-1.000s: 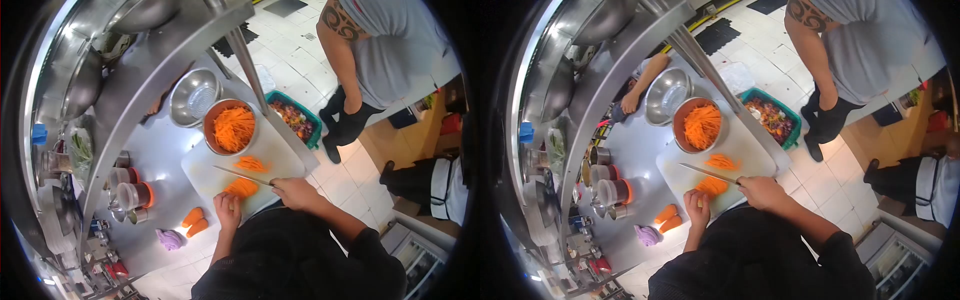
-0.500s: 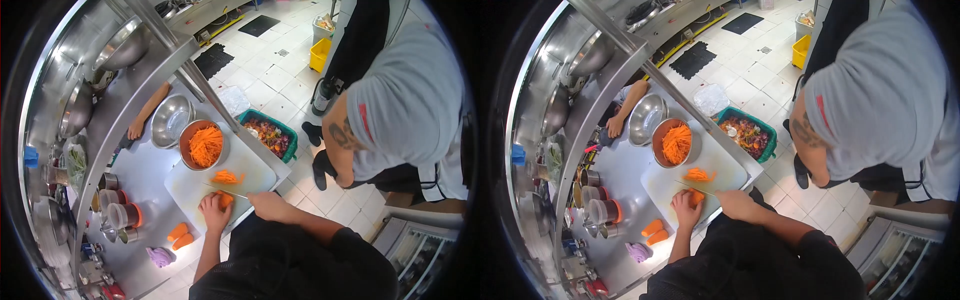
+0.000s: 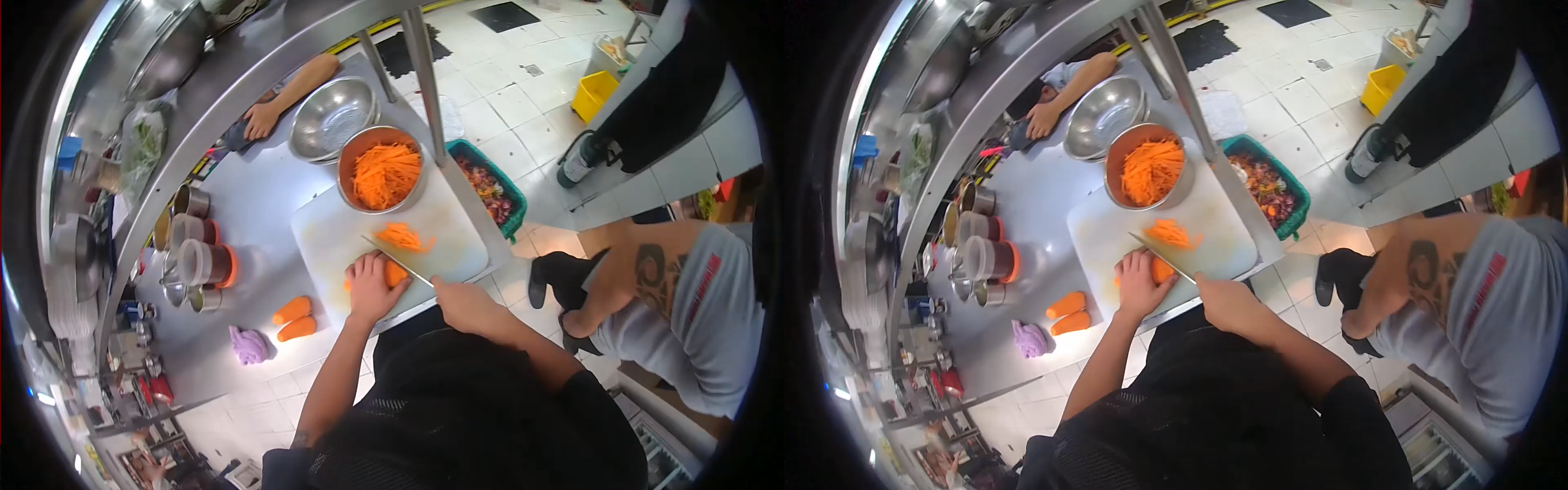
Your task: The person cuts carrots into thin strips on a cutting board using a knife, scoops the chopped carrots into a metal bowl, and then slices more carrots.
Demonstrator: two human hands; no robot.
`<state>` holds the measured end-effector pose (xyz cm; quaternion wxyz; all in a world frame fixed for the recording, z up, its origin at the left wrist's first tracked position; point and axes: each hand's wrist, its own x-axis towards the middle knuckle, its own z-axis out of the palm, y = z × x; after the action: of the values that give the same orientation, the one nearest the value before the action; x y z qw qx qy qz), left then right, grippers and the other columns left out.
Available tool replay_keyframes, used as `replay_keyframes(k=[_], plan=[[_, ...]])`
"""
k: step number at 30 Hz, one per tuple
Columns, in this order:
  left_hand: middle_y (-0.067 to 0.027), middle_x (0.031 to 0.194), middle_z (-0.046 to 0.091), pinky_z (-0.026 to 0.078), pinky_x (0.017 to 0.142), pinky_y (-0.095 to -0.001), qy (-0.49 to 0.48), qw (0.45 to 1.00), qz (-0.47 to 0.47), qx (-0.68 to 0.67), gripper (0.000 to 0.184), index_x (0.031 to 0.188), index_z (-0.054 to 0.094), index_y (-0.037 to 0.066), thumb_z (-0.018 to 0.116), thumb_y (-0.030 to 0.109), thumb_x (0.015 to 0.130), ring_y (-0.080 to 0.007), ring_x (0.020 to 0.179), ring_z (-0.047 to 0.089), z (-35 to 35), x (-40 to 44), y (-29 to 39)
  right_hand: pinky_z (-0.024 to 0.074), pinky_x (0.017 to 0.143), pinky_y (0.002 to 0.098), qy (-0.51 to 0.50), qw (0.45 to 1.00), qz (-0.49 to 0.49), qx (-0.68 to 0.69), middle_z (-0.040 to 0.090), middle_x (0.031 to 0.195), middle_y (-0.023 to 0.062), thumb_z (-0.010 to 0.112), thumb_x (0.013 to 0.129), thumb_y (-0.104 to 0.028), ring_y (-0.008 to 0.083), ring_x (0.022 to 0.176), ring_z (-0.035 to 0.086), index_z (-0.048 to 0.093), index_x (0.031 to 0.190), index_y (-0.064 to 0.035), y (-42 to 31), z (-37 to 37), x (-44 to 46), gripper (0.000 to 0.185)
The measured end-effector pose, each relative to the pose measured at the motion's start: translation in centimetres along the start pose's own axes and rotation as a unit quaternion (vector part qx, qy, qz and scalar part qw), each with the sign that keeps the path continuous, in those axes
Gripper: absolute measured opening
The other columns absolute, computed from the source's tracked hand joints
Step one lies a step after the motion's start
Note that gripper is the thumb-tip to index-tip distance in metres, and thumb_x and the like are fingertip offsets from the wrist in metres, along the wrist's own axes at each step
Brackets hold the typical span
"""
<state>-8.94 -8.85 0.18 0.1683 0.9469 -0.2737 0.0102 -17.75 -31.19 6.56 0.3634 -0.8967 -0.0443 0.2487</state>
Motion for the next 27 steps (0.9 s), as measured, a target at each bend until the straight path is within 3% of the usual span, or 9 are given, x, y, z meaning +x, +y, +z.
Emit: replay_keyframes(k=[3,7,10,13,17,19,27], plan=[[-0.0121,0.135,0.056,0.031,0.111,-0.0502,-0.011,1.0,0.005,-0.003,0.072,0.131,0.058,0.006,0.08,0.053,0.081,-0.0317,0.131,0.047,-1.2,0.0,0.4,0.0537,0.08,0.058,0.023,1.0,0.002,0.001,0.071,0.089,0.027,0.054,0.093,-0.005,0.0478,0.089,0.07,0.054,0.116,0.0019,0.5,1.0,-0.1,0.025],[-0.014,0.133,0.056,0.031,0.109,-0.0503,-0.005,1.0,0.007,-0.013,0.052,0.131,0.059,0.007,0.075,0.036,0.091,-0.0343,0.13,0.047,0.0,-1.0,-0.1,0.0525,0.071,0.0597,0.056,0.998,-0.03,0.004,0.069,0.082,0.0274,0.05,0.094,-0.004,0.0491,0.08,0.069,0.05,0.115,0.0025,0.8,1.3,0.1,0.022],[-0.0143,0.135,0.055,0.031,0.109,-0.0516,-0.008,1.0,-0.001,0.012,0.046,0.132,0.058,0.007,0.07,0.031,0.095,-0.0357,0.13,0.046,0.9,-1.1,-0.1,0.0518,0.07,0.0603,0.062,0.997,-0.037,0.006,0.068,0.08,0.0268,0.05,0.093,-0.004,0.049,0.078,0.068,0.05,0.115,0.0022,1.0,1.4,0.1,0.023],[-0.013,0.138,0.052,0.03,0.11,-0.0536,-0.025,0.999,-0.011,0.032,0.052,0.136,0.057,0.006,0.067,0.038,0.097,-0.0361,0.131,0.044,1.3,-1.2,-0.3,0.0518,0.069,0.06,0.071,0.997,-0.041,-0.007,0.068,0.08,0.027,0.05,0.093,-0.004,0.0486,0.077,0.068,0.05,0.115,0.002,1.2,1.5,0.4,0.022],[-0.0133,0.139,0.052,0.03,0.11,-0.054,-0.028,0.998,-0.004,0.048,0.053,0.138,0.056,0.006,0.068,0.038,0.097,-0.036,0.132,0.044,1.4,-1.3,-0.5,0.0519,0.068,0.0599,0.075,0.996,-0.045,0.01,0.068,0.078,0.0267,0.05,0.093,-0.004,0.0486,0.076,0.068,0.05,0.114,0.002,1.7,2.0,0.8,0.021],[-0.0132,0.138,0.052,0.03,0.11,-0.0538,-0.013,0.999,0.006,0.034,0.054,0.138,0.056,0.006,0.068,0.037,0.096,-0.0362,0.131,0.044,1.5,-1.4,-0.5,0.0537,0.076,0.0599,0.035,0.999,-0.012,-0.001,0.071,0.086,0.0275,0.05,0.093,-0.005,0.049,0.082,0.07,0.052,0.121,0.0028,0.8,0.9,0.4,0.03],[-0.0138,0.136,0.052,0.03,0.108,-0.0533,-0.011,1.0,0.002,0.025,0.052,0.136,0.056,0.006,0.07,0.035,0.095,-0.0362,0.129,0.044,1.3,-1.3,-0.3,0.0541,0.074,0.0586,0.025,1.0,0.006,-0.011,0.071,0.084,0.0267,0.051,0.093,-0.005,0.0481,0.082,0.071,0.052,0.118,0.0019,0.7,0.7,0.5,0.025]])
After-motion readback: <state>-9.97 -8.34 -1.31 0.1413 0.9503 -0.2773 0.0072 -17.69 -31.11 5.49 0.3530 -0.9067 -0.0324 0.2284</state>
